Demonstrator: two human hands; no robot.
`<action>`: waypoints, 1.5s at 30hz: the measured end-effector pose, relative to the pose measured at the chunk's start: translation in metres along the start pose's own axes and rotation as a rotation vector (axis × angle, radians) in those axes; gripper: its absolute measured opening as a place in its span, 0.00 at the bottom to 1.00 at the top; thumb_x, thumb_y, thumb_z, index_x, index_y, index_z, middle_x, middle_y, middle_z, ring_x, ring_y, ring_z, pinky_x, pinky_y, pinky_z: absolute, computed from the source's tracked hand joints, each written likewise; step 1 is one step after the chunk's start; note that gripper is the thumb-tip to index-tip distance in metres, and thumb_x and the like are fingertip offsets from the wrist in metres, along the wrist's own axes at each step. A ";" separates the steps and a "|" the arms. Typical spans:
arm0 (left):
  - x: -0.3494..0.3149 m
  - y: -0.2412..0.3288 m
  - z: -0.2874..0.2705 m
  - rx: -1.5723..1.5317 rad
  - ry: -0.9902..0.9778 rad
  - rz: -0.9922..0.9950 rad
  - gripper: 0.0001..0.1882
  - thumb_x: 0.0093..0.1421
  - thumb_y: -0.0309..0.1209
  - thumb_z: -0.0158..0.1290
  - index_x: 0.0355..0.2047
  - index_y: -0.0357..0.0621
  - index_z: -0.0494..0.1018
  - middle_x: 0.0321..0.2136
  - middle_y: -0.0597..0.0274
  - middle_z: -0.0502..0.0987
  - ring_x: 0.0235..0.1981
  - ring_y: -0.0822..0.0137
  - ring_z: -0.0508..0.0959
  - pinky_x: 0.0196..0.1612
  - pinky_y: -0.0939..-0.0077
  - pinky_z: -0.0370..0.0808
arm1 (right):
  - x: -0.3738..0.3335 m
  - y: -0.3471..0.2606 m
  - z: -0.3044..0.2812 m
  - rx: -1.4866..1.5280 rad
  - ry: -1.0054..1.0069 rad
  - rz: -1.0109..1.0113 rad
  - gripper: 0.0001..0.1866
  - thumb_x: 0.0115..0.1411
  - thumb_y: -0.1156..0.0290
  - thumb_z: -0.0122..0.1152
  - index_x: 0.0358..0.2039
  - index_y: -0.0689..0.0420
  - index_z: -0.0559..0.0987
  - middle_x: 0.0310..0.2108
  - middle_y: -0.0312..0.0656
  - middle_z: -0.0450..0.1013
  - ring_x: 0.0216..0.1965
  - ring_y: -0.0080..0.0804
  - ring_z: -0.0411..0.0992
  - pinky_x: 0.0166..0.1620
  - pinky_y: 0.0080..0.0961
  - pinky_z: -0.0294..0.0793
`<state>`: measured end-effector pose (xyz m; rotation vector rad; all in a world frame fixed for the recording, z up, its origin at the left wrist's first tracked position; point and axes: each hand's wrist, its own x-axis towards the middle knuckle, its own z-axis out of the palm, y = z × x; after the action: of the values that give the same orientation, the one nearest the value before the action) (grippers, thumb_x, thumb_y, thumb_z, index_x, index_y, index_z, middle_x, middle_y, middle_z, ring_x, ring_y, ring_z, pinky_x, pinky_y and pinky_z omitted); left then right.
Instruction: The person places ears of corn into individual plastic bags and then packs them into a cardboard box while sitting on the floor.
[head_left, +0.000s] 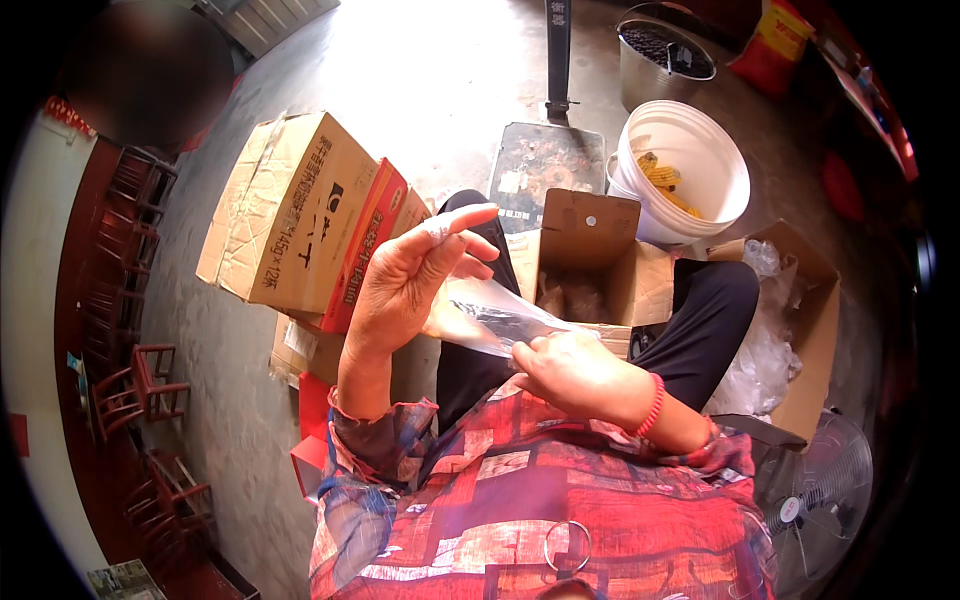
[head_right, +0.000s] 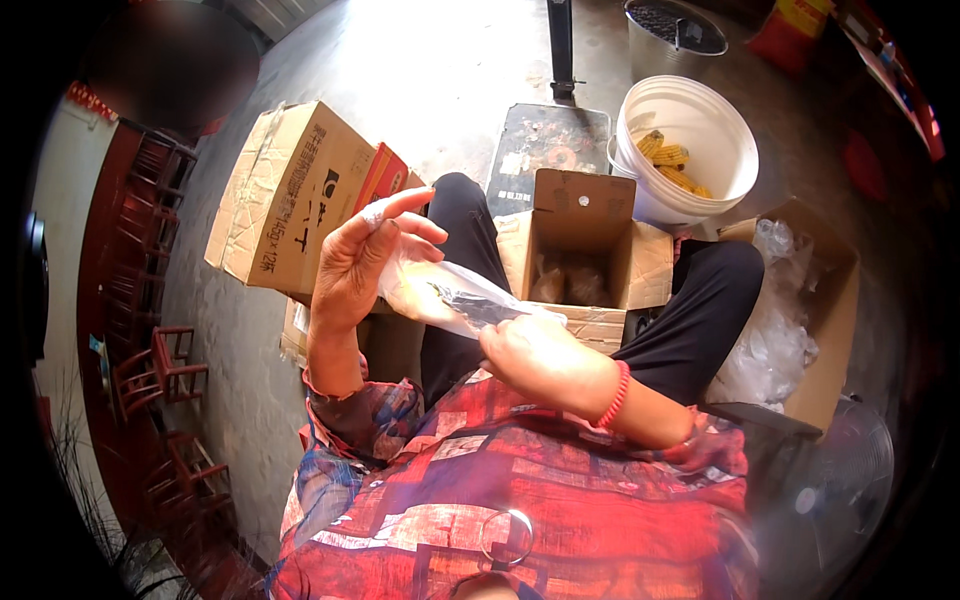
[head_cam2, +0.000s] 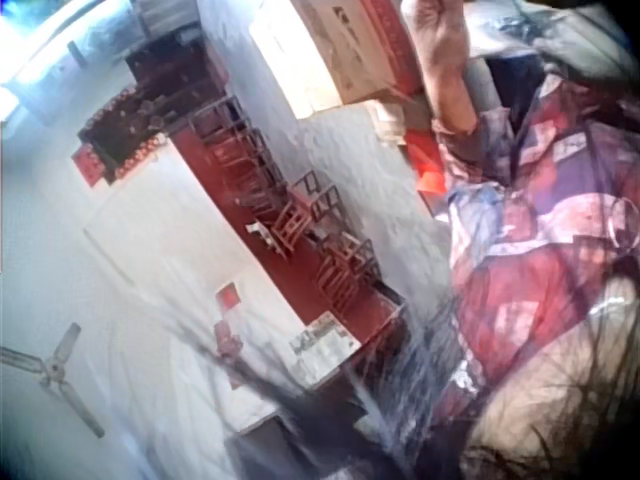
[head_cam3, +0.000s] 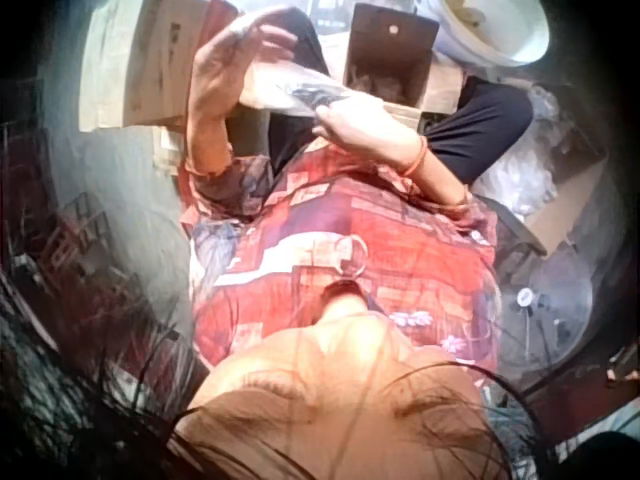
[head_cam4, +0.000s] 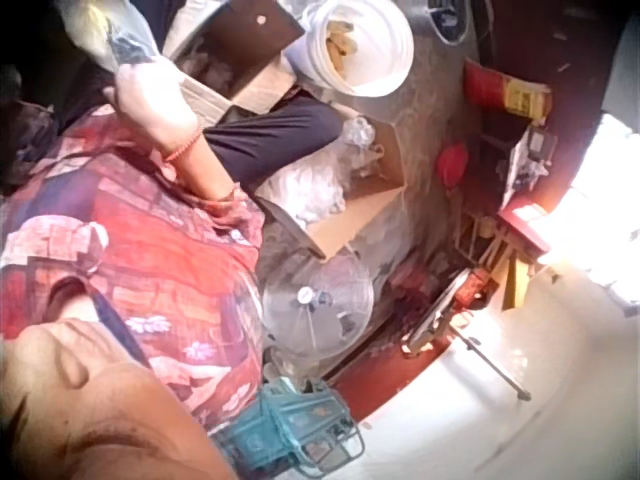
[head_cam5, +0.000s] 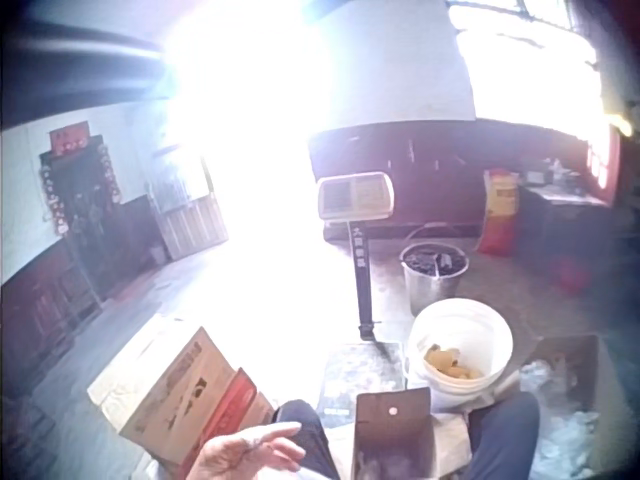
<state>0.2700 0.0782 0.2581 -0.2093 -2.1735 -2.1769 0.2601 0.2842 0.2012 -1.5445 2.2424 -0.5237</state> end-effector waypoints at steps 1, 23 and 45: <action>0.001 0.001 0.001 -0.007 0.006 0.038 0.18 0.65 0.34 0.42 0.47 0.32 0.68 0.30 0.59 0.76 0.30 0.74 0.75 0.35 0.81 0.72 | -0.006 -0.003 -0.004 -0.008 0.001 -0.024 0.09 0.53 0.70 0.52 0.32 0.61 0.70 0.23 0.47 0.70 0.28 0.44 0.72 0.32 0.35 0.71; 0.013 0.030 0.068 0.188 -0.614 0.274 0.09 0.55 0.27 0.51 0.36 0.38 0.69 0.25 0.49 0.75 0.28 0.51 0.77 0.29 0.68 0.72 | -0.043 -0.040 -0.114 -0.105 0.763 -0.352 0.17 0.35 0.76 0.62 0.31 0.59 0.78 0.28 0.38 0.71 0.27 0.30 0.71 0.30 0.21 0.72; -0.017 0.015 0.039 -0.164 -0.507 -0.104 0.21 0.66 0.40 0.38 0.28 0.36 0.71 0.21 0.66 0.69 0.24 0.76 0.65 0.28 0.81 0.64 | -0.025 -0.019 -0.078 0.316 0.741 -0.115 0.10 0.44 0.84 0.62 0.29 0.60 0.76 0.24 0.42 0.74 0.24 0.33 0.75 0.26 0.21 0.72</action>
<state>0.2911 0.1161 0.2704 -0.7468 -2.2704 -2.5899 0.2451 0.3083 0.2802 -1.4623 2.3837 -1.6177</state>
